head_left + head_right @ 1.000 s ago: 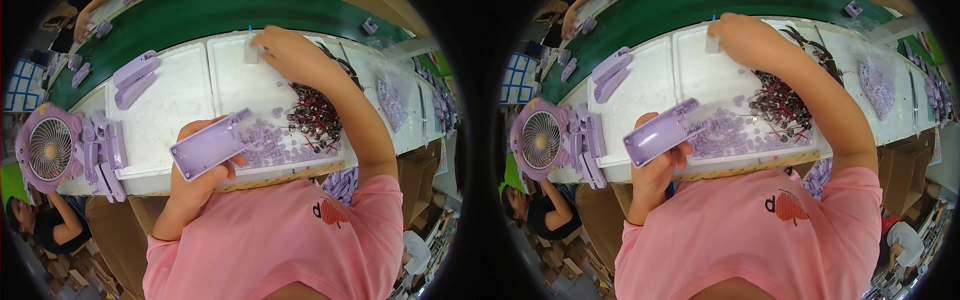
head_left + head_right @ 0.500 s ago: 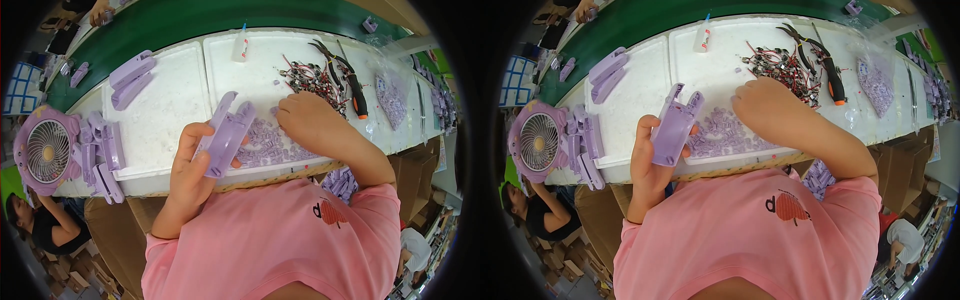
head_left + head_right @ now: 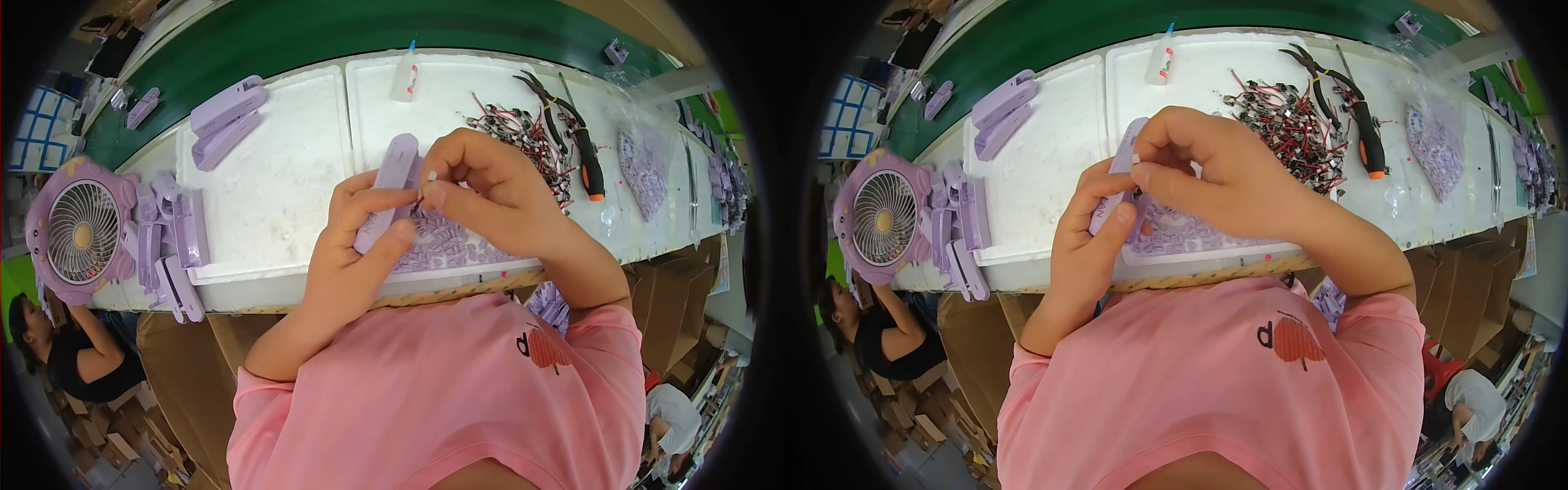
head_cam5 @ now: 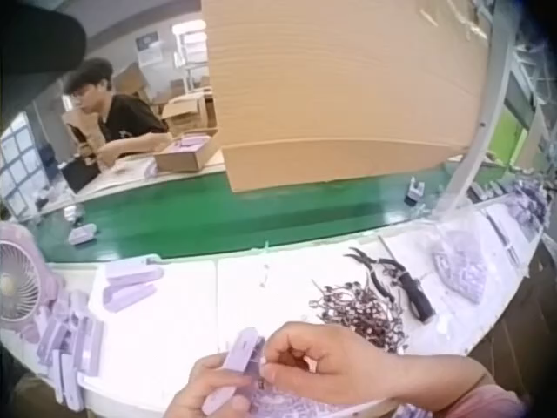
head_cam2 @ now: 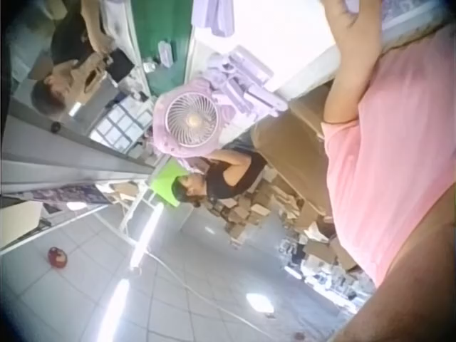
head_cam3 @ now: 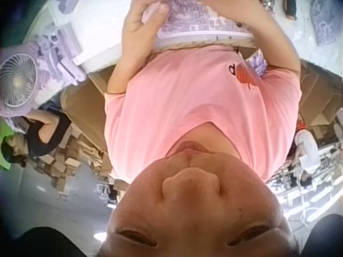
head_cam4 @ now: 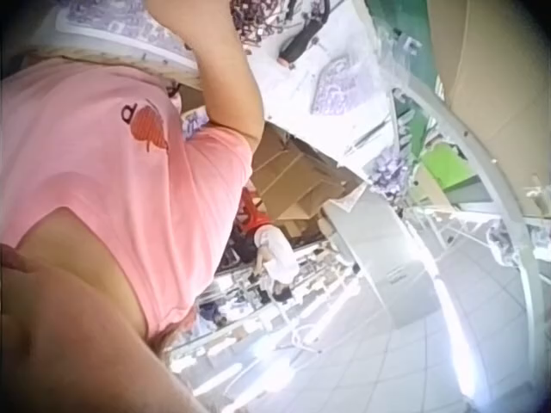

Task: The person assembles portable fans by installing internal wiring harnesses and plastic components into the fan housing, using pliers and adhesive from a glue bottle.

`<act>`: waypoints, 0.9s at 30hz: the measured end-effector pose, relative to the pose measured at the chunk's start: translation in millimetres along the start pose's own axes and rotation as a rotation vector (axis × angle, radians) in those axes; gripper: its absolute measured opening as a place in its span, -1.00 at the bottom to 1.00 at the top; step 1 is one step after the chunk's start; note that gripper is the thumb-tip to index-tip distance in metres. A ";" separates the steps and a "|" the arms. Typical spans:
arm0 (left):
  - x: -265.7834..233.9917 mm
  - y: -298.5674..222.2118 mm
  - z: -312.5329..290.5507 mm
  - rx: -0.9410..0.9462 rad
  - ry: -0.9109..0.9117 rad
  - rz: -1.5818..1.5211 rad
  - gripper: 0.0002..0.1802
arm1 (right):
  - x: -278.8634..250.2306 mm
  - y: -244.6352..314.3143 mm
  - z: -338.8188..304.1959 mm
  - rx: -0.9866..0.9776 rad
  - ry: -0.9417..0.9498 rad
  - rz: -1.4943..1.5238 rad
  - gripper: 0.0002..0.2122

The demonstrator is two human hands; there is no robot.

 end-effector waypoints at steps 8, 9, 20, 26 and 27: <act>-1.5 6.3 -1.9 0.040 0.003 -0.020 -0.82 | 5.7 5.6 0.2 -0.163 0.042 -0.031 -0.88; -2.7 3.5 -1.2 0.093 -0.022 0.077 -0.83 | 6.4 6.1 0.9 -0.116 0.019 -0.063 -0.88; 4.6 -3.3 -2.6 -0.147 -0.095 -0.426 -0.36 | -4.9 20.8 3.7 -0.249 -0.225 -0.365 -0.89; 6.9 2.5 -1.9 -0.133 0.084 -0.684 -0.37 | 0.5 18.8 9.6 -0.291 -0.335 -0.553 -0.88; 6.2 4.0 -1.6 -0.132 0.084 -0.684 -0.37 | 1.6 21.9 10.1 -0.374 -0.323 -0.652 -0.88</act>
Point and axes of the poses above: each hand's wrist, its own z-axis towards the middle knuckle, its own x-axis out of the palm, y = z × x, the point moved 5 cm from there along z, towards the middle knuckle, and after that the axes turned 2 degrees about x, right-handed, at the moved point
